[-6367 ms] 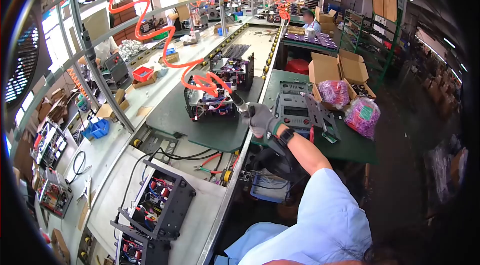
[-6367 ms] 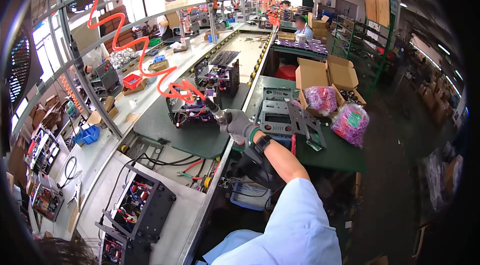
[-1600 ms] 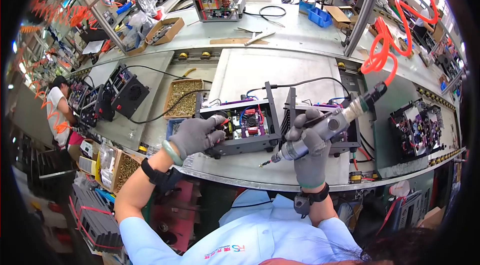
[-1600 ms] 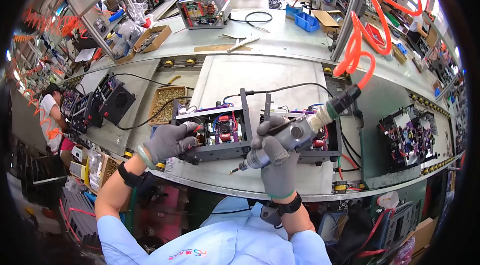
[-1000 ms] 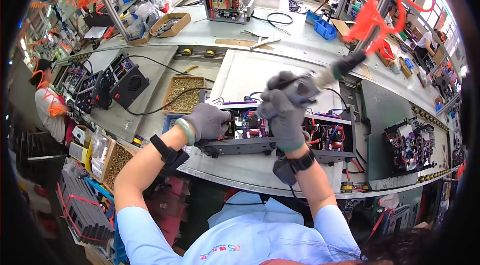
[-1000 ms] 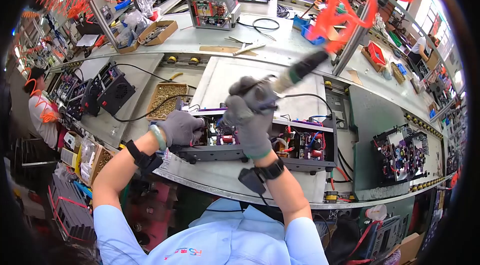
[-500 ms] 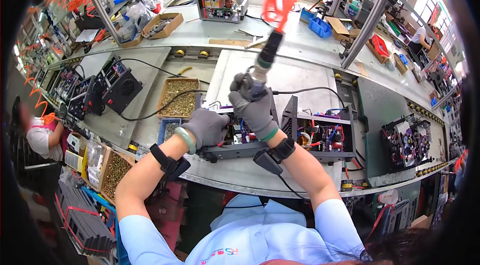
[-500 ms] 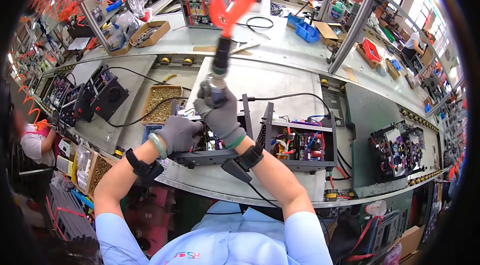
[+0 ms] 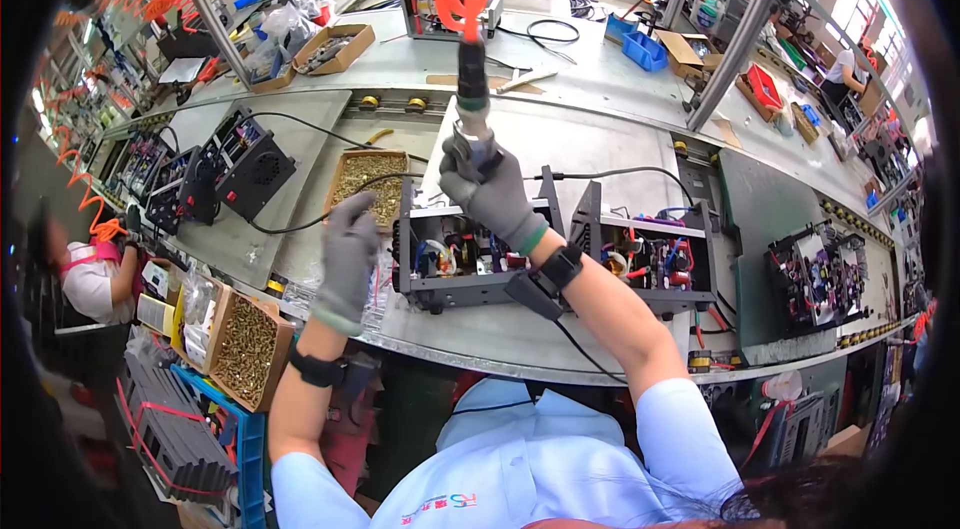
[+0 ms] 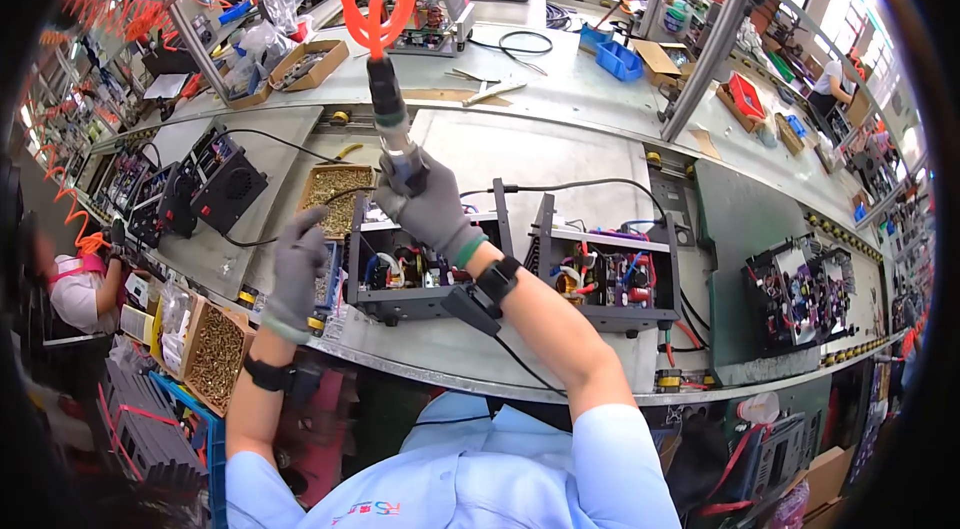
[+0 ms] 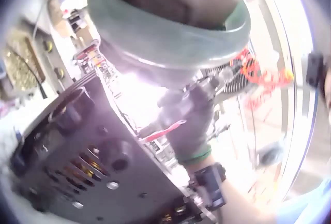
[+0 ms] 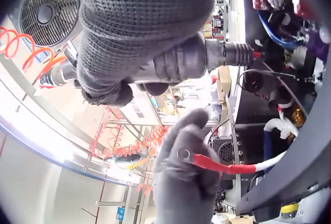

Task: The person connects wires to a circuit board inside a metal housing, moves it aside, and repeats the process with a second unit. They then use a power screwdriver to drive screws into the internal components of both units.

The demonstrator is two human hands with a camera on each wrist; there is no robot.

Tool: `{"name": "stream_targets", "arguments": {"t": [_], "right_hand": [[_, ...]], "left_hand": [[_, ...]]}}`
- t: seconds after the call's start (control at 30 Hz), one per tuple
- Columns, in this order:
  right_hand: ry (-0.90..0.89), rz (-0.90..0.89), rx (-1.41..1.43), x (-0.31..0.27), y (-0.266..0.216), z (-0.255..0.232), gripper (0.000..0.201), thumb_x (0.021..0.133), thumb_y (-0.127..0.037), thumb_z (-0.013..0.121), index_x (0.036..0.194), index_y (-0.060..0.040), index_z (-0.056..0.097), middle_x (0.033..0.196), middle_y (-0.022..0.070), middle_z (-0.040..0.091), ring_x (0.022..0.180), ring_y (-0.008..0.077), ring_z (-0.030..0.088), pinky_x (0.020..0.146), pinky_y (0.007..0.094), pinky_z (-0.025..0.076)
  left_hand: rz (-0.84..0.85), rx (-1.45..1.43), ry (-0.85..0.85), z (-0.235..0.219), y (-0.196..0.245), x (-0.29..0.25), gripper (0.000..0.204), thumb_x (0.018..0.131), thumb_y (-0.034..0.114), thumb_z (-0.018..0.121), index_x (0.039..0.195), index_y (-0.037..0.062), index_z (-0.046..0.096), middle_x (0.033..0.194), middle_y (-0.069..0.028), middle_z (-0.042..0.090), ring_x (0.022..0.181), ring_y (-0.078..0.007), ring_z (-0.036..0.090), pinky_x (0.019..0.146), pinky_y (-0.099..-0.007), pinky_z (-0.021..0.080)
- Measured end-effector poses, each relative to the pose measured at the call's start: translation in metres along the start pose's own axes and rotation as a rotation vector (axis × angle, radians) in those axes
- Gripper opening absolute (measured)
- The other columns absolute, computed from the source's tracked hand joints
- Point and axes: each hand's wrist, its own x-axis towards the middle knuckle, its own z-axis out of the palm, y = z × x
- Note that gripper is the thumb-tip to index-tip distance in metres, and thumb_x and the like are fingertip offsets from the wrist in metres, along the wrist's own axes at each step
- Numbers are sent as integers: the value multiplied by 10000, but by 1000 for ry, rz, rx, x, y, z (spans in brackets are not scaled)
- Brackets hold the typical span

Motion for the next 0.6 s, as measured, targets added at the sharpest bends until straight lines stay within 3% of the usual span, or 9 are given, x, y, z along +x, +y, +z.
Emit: {"name": "stream_targets", "arguments": {"t": [0.03,0.1,0.17,0.27,0.33,0.4,0.47,0.5,0.6], "right_hand": [[28,-36,-68,3,7,-1,279,780,-30,712,1035,-9,603,871,2,640,793,70,585,736,236,493],[68,-106,32,-9,-15,4,298,772,1,708,1051,-7,603,892,8,643,813,73,589,741,238,494],[18,-56,192,-29,-56,5,379,815,23,638,1171,-74,553,976,15,593,730,91,550,617,244,474],[-51,-26,321,-75,-96,-2,456,854,-47,640,1270,-145,477,1096,26,531,834,115,519,657,260,453],[-70,-143,314,-111,-72,-14,490,859,-68,663,1289,-174,453,1149,24,507,882,148,507,695,268,445],[71,-95,419,-131,-87,-7,416,799,-190,790,1105,-77,532,816,53,532,656,154,494,589,292,434],[241,-23,481,-155,-81,-7,416,759,-207,829,1012,-46,540,695,53,501,578,151,476,533,293,417],[287,94,557,-166,-77,-17,444,738,-179,843,1031,-59,531,745,66,531,617,148,501,524,280,412],[353,-63,502,-181,-90,-27,493,739,-158,842,1116,-93,533,878,72,562,683,160,549,530,287,438]], "left_hand": [[-270,-440,126,-18,-1,-4,258,917,16,548,1160,72,614,841,0,575,652,-56,494,514,-176,393],[-347,-827,81,-52,-37,-31,298,927,32,553,1220,85,576,909,-3,555,631,-37,436,469,-143,324],[-434,-920,87,-42,-38,-81,293,933,45,558,1223,89,573,927,-2,561,618,-34,427,449,-139,326],[-675,-1009,56,6,-36,-134,317,937,37,567,1252,76,574,962,-16,606,633,-78,536,442,-169,371],[-645,-1004,-24,45,-39,-146,349,917,0,560,1263,47,567,1097,-91,618,916,-170,614,627,-212,477],[-585,-965,-30,61,-39,-150,346,916,-16,542,1258,31,555,1145,-103,609,1031,-187,603,652,-201,466],[-708,-966,-422,93,-40,-141,294,987,148,541,1256,29,544,1125,-86,608,931,-118,613,561,-174,424],[-714,-967,-416,103,-34,-140,294,987,148,541,1256,29,544,1125,-86,608,931,-118,613,561,-174,424],[-845,-1033,-436,122,-20,-141,257,1020,262,516,1134,39,570,872,-19,586,604,-56,505,463,-170,324]]}}
